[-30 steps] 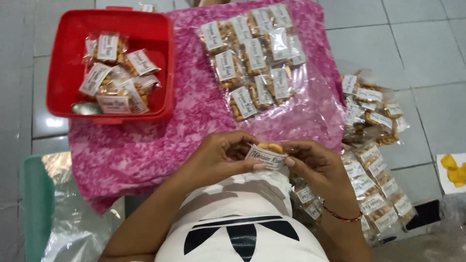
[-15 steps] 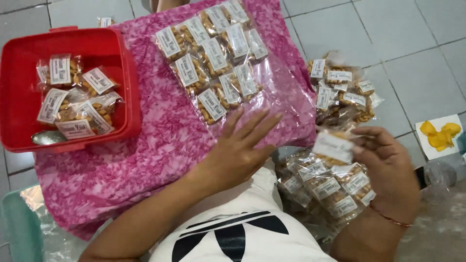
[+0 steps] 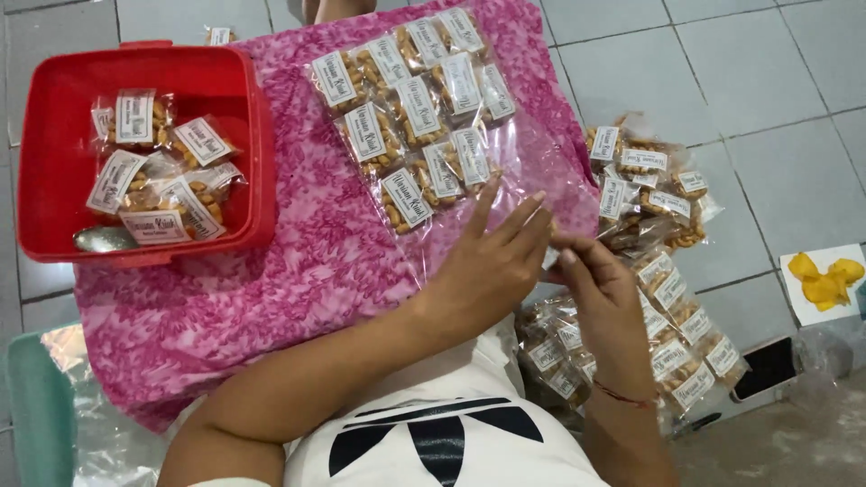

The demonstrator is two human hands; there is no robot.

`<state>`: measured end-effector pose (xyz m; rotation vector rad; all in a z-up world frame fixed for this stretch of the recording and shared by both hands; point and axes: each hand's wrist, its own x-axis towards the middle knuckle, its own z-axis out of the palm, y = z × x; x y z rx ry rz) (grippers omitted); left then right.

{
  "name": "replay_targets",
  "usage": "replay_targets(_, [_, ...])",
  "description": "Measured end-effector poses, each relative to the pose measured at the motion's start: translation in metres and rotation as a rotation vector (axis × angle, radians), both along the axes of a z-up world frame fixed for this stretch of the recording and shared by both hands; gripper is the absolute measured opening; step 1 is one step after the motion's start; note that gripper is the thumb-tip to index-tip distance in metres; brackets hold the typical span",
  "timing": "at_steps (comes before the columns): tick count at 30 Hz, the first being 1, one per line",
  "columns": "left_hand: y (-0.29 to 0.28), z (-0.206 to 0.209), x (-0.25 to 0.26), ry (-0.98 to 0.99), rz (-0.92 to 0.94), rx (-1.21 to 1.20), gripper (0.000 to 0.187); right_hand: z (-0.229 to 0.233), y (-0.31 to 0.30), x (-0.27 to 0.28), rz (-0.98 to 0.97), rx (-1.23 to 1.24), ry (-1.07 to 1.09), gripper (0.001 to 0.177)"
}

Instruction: Manually sorting and placing small snack packets into larger plastic bags while sitting on the floor.

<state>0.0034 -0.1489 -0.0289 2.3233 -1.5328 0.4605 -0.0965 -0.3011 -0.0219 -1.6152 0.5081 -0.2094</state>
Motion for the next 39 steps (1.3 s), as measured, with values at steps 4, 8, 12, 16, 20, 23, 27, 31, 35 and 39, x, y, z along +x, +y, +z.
replay_targets(4, [-0.006,-0.005,-0.001,0.019,-0.007,-0.07,0.036,-0.006,0.016,0.022,0.1,-0.093,-0.019,0.033])
replay_targets(8, [-0.006,0.0,-0.003,0.028,0.01,-0.231,0.034,-0.033,0.013,0.03,0.135,0.095,-0.163,0.05])
replay_targets(12, [-0.009,-0.002,-0.001,0.03,-0.028,-0.245,0.034,-0.054,0.005,0.048,0.164,-0.046,-0.21,0.061])
replay_targets(16, [-0.006,0.003,-0.002,0.029,-0.02,-0.258,0.033,-0.064,0.006,0.075,0.228,-0.469,-0.289,0.056])
replay_targets(20, [-0.009,0.001,-0.002,0.068,-0.006,-0.269,0.04,-0.098,-0.004,0.093,0.269,-1.164,-0.312,0.046])
replay_targets(23, [-0.012,-0.001,-0.002,0.1,-0.022,-0.313,0.043,-0.113,-0.011,0.098,0.262,-1.441,-0.259,0.044])
replay_targets(27, [-0.012,-0.002,-0.002,0.085,-0.012,-0.262,0.041,-0.116,-0.012,0.099,0.268,-1.422,-0.244,0.044])
replay_targets(31, [-0.004,0.014,0.005,0.086,-0.024,-0.336,0.035,-0.119,-0.01,0.098,0.273,-1.403,-0.232,0.046])
replay_targets(35, [-0.003,-0.008,0.051,0.332,-0.026,-0.249,0.044,-0.123,-0.007,0.093,0.275,-1.372,-0.206,0.052])
replay_targets(39, [0.016,-0.019,0.095,0.431,0.238,-0.051,0.055,-0.073,0.024,0.104,0.226,-1.385,-0.27,0.047])
